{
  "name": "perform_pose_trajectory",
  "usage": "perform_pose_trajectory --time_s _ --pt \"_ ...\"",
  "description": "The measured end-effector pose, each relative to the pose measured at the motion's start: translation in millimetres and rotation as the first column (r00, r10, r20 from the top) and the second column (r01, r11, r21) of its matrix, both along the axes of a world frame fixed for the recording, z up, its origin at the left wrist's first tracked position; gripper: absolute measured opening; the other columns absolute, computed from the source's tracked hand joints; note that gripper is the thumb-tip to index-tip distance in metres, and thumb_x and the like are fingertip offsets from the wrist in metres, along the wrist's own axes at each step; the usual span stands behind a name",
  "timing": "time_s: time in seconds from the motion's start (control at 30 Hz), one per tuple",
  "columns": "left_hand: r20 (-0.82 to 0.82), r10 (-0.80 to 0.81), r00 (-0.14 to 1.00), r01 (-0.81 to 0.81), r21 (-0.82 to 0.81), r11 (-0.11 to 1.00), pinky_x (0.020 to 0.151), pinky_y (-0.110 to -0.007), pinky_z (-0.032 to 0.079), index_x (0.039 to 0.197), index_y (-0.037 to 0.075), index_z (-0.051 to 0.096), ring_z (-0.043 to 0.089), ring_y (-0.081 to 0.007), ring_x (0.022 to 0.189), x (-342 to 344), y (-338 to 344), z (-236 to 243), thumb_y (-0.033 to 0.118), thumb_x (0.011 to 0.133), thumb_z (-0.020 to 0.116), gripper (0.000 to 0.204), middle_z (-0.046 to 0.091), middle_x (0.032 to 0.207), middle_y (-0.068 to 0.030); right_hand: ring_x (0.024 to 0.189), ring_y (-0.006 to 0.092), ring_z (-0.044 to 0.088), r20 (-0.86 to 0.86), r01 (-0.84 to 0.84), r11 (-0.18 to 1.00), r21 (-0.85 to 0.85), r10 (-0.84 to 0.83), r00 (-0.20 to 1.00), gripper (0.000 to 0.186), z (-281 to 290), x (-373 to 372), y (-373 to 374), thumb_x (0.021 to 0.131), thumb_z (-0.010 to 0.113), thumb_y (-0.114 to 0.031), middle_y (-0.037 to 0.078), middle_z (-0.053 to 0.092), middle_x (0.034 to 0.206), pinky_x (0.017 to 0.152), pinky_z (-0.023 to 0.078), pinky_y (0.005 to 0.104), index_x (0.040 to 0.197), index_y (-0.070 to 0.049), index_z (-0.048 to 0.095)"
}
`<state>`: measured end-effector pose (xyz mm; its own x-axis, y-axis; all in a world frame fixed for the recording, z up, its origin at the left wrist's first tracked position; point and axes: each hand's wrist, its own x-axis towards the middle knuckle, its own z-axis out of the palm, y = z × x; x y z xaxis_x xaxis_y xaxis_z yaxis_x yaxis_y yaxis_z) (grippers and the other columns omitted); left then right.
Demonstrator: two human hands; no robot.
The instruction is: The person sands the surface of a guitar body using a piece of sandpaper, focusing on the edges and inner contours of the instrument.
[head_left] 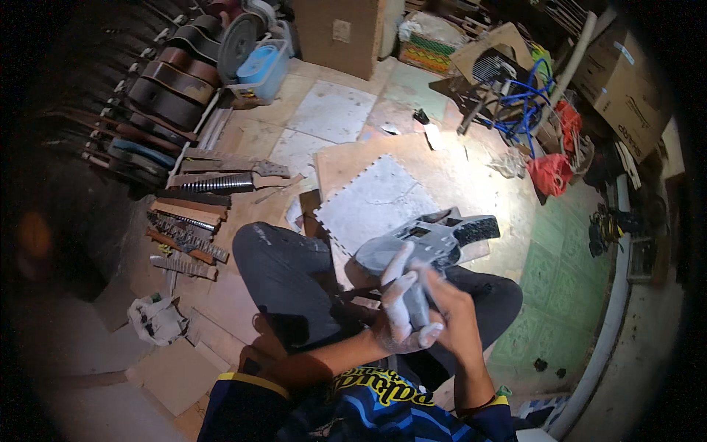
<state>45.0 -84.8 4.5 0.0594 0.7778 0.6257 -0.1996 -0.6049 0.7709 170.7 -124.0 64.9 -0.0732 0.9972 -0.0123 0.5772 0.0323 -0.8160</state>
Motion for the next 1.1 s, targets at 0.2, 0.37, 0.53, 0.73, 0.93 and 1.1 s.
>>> perform_pose_trajectory --time_s 0.2,0.37,0.53,0.73,0.93,1.1 --pt "-0.106 0.008 0.994 -0.009 -0.010 1.000 0.112 -0.061 0.029 0.146 0.009 0.023 0.032 -0.0537 0.138 -1 -7 -11 0.049 0.089 0.065 0.081 0.021 0.150 -0.0428 0.125 0.0342 0.060 -0.031 -0.025 0.999 -0.044 0.024 0.999 0.056 -1 21 13 0.073 0.052 0.006 0.019 0.063 0.132 0.110 0.043 0.0402 0.127 -0.003 0.064" --pt "-0.078 -0.006 0.997 0.010 0.053 0.999 0.112 -0.062 0.030 0.147 0.011 0.022 0.029 -0.0546 0.139 -4 -6 -11 0.052 0.088 0.068 0.085 0.020 0.151 -0.0419 0.127 0.0379 0.058 -0.519 -0.486 0.873 -0.029 0.403 0.754 0.060 28 36 10 0.070 0.055 0.002 0.022 0.061 0.133 0.109 0.044 0.0389 0.129 0.001 0.062" --pt "-0.088 -0.011 0.996 0.016 0.051 0.999 0.113 -0.062 0.029 0.148 0.011 0.022 0.029 -0.0534 0.140 -6 -9 -14 0.053 0.087 0.067 0.087 0.020 0.152 -0.0411 0.127 0.0350 0.058 -0.015 -0.270 0.956 -0.112 0.270 0.963 0.063 38 39 25 0.072 0.056 -0.006 0.019 0.061 0.135 0.106 0.047 0.0393 0.135 -0.008 0.062" --pt "-0.074 -0.062 0.995 0.064 0.017 0.998 0.114 -0.061 0.028 0.148 0.010 0.021 0.029 -0.0518 0.141 -10 -11 -13 0.055 0.086 0.067 0.089 0.020 0.152 -0.0401 0.123 0.0329 0.061 -0.349 -0.664 0.747 -0.032 0.615 0.708 0.062 51 61 50 0.078 0.053 -0.007 0.016 0.060 0.138 0.103 0.049 0.0386 0.140 -0.007 0.057" --pt "-0.049 -0.073 0.996 0.071 -0.042 0.997 0.115 -0.060 0.027 0.148 0.009 0.020 0.028 -0.0503 0.142 -17 -7 -11 0.056 0.086 0.067 0.092 0.019 0.153 -0.0392 0.107 0.0399 0.069 -0.368 -0.395 0.852 0.342 0.509 0.778 0.039 95 97 62 0.091 0.053 -0.013 0.031 0.065 0.122 0.094 0.053 0.0408 0.122 0.009 0.066" --pt "0.001 -0.070 0.998 0.069 -0.137 0.988 0.115 -0.060 0.027 0.149 0.008 0.019 0.028 -0.0490 0.143 -9 -3 -8 0.058 0.085 0.067 0.094 0.019 0.153 -0.0384 0.096 0.0385 0.073 -0.342 -0.731 0.469 0.496 0.879 0.332 0.041 131 103 108 0.098 0.051 -0.022 0.035 0.065 0.118 0.076 0.060 0.0335 0.116 0.010 0.069"
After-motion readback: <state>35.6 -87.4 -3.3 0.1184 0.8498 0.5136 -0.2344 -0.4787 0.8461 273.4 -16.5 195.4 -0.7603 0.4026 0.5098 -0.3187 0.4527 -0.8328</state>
